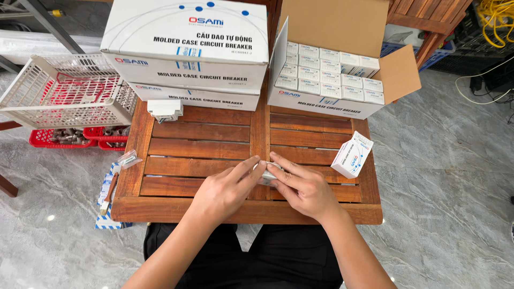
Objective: The person unboxes molded case circuit breakers from small individual boxes and places the units into a larger shipping carton. The person also handles small clear plastic bags containing screws.
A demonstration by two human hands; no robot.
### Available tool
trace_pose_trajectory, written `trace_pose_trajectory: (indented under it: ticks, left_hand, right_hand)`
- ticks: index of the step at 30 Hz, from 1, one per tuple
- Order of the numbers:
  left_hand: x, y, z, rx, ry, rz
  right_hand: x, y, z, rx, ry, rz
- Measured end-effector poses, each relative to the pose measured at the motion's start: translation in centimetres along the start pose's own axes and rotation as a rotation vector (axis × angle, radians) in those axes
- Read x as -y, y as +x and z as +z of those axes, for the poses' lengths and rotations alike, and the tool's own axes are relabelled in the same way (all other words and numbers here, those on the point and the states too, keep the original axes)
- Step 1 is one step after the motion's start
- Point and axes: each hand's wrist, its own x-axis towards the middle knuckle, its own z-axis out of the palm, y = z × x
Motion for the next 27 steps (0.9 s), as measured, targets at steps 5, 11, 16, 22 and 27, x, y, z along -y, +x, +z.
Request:
trace_pose_trajectory:
  ticks: [5, 11, 16, 22, 27]
  left_hand:
    - [-0.6, 1.0, -0.7, -0.008, -0.117, -0.084]
    - [0.3, 0.8, -0.8, -0.029, 0.059, 0.088]
    - [0.8, 0.3, -0.3, -0.064, 0.180, 0.189]
    - [1.1, 0.4, -0.7, -0.159, 0.108, 0.271]
    - [0.5, 1.4, -0.8, -0.266, 0.054, 0.133]
  right_hand:
    - [-0.3, 0.0, 0.3, -0.007, 0.039, 0.018]
    - [0.1, 0.5, -0.6, 0.034, 0.049, 0.004]
    - [0.1, 0.3, -0.6, 0.076, -0.054, -0.075]
    - [-0.2, -0.5, 0.2, 0.046, -0.176, -0.131]
    - [0.6, 0.8, -0.6, -0.018, -0.060, 0.039]
